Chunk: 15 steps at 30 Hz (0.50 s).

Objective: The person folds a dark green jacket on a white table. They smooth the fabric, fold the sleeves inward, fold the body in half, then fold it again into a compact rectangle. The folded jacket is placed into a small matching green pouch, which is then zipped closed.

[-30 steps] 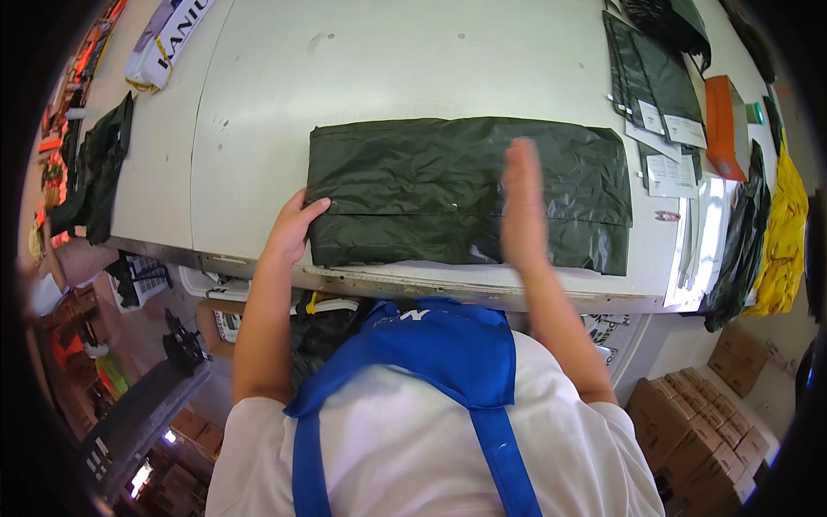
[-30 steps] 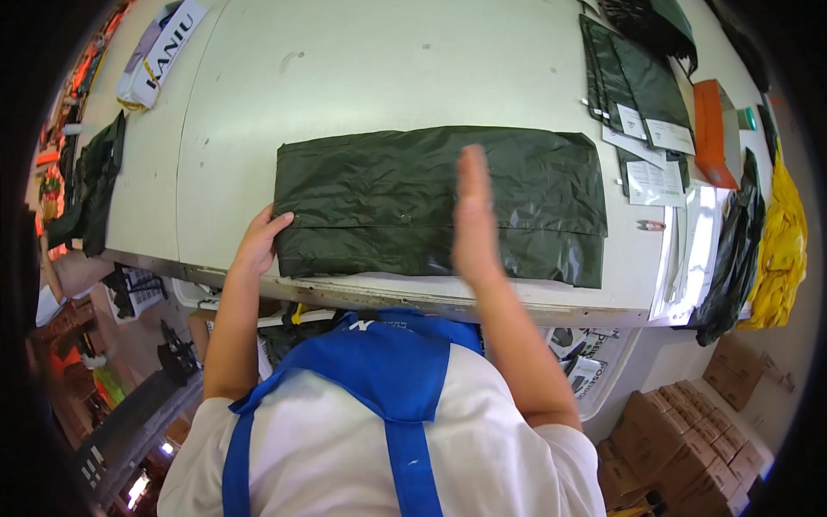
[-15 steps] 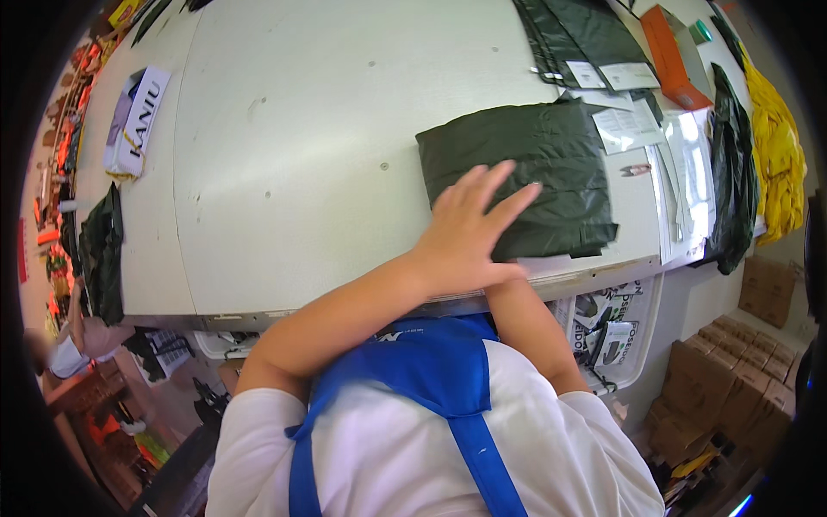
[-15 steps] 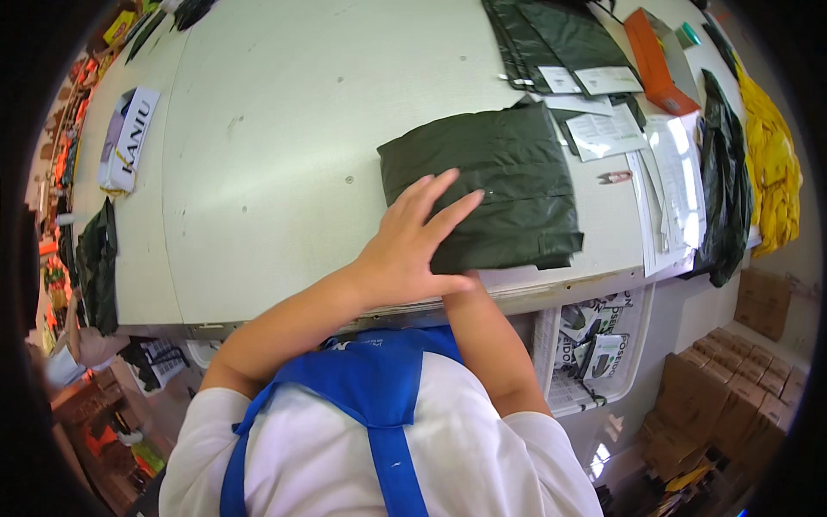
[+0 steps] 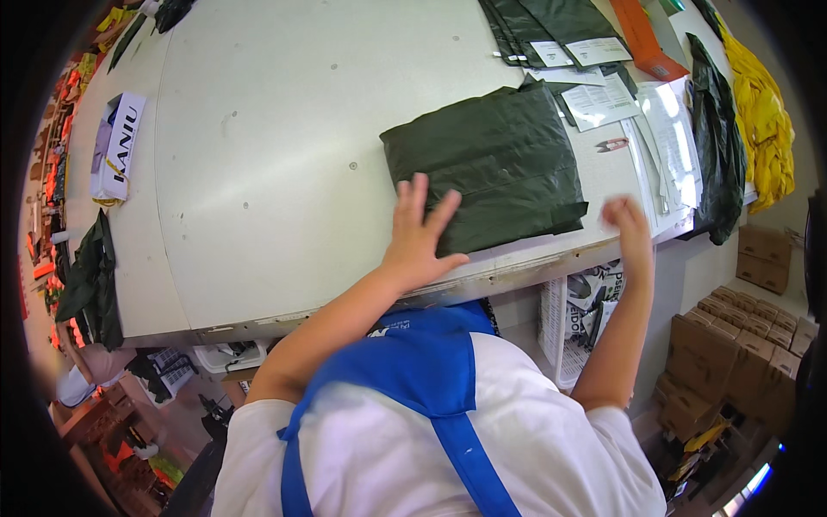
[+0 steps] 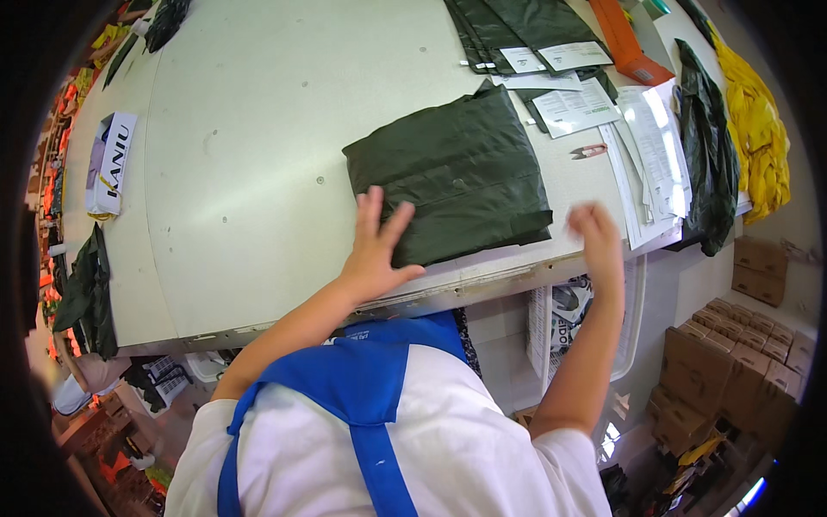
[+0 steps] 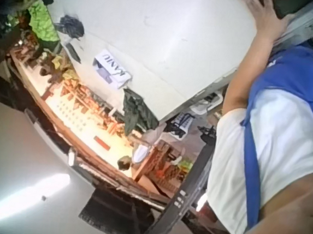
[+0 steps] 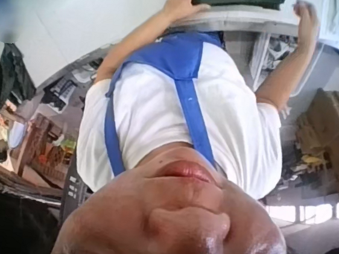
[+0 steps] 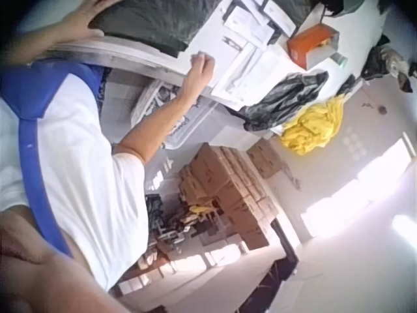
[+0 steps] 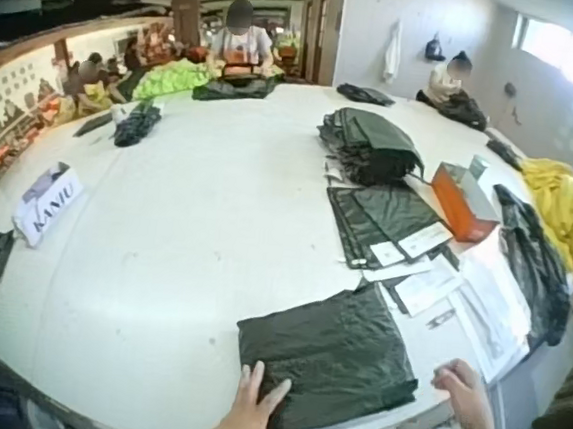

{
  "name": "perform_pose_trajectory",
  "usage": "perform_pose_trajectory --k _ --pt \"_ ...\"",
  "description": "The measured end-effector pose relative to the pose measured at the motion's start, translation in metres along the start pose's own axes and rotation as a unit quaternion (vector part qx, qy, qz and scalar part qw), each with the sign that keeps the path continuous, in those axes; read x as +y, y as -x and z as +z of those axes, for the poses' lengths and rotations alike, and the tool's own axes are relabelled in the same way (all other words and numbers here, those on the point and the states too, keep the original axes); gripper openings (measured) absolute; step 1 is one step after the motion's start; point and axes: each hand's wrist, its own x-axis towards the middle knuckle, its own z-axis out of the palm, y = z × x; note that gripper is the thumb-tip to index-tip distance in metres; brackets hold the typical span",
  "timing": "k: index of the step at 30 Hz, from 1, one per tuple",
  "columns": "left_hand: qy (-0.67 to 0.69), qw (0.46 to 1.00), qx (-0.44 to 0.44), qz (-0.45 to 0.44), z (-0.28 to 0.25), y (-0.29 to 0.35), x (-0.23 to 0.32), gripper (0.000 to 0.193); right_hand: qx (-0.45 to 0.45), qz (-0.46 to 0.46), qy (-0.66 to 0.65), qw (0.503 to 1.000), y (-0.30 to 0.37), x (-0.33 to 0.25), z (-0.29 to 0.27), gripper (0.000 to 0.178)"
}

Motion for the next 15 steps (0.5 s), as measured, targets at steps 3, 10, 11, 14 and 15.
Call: perform_pose_trajectory --k 3,10,11,14,15 --pt "0.317 0.929 0.098 -0.163 0.02 0.008 -0.021 0.093 0.035 0.009 -0.113 0.993 -0.067 0.01 0.025 0.051" --pt "0.864 0.458 -0.026 -0.21 -0.022 0.004 -0.05 0.099 -0.214 0.265 -0.49 0.803 -0.073 0.004 0.092 0.054" --pt "0.892 0.426 -0.009 -0.151 -0.025 0.003 -0.039 0.107 -0.217 0.265 -0.509 0.79 -0.063 0.0 0.111 0.053" --pt "0.882 0.42 0.025 -0.21 -0.01 0.003 -0.025 0.12 -0.157 0.258 -0.582 0.755 -0.027 -0.023 0.174 0.054" --pt "0.868 0.447 0.017 -0.215 -0.006 0.002 -0.022 0.118 -0.14 0.232 -0.599 0.753 -0.02 -0.024 0.194 0.054"
